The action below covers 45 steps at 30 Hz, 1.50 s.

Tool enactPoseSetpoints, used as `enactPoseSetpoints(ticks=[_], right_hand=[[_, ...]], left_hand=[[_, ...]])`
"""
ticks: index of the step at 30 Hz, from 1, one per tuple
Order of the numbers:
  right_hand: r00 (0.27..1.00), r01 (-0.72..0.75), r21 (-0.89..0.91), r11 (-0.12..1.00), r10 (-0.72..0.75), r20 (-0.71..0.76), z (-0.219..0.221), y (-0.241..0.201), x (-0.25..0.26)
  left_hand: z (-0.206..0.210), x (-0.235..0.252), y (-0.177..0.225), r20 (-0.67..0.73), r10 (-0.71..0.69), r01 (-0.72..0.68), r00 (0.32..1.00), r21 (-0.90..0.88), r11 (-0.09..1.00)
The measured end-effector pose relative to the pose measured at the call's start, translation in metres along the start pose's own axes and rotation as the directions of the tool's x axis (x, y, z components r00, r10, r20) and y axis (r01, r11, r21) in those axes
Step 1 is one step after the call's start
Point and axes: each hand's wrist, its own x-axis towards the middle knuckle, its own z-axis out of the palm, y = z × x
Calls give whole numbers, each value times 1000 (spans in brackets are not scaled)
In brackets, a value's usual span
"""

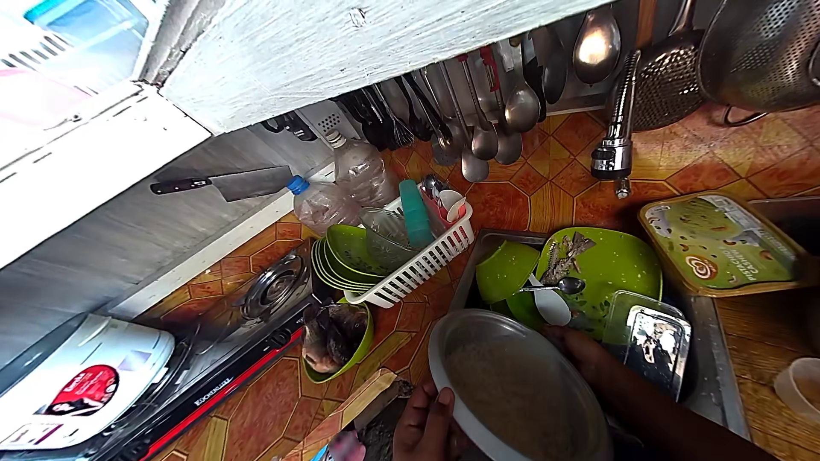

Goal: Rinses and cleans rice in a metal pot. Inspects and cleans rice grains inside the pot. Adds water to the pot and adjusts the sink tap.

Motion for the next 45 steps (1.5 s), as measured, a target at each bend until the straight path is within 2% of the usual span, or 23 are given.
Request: enactPoseSetpoints(ticks=[7, 16, 23, 29, 37, 45], right_hand=[[1000, -8, -8, 1000, 8, 12, -1, 1, 0], [1000, -30, 99, 995, 30, 5, 1, -3, 2], [1000, -19, 22, 1000, 20, -18, 5, -2, 1], [997, 4, -101, 995, -12, -78, 3, 2, 0], [995, 31, -66, 997, -37, -98, -1, 7, -2], [991, 13, -128, 992, -30, -134, 0, 7, -2]], left_hand=[[1, 0, 0, 16, 1, -1, 1000, 8, 1000], [1, 3, 2, 27, -7, 6, 1000, 33, 999], [1, 8, 5, 8, -18, 18, 1000, 31, 999], [2, 10, 6, 49, -34, 33, 998, 22, 999], [5, 16, 11, 84, -59, 57, 995, 33, 998], [2, 18, 11, 162, -65, 61, 985, 26, 998]])
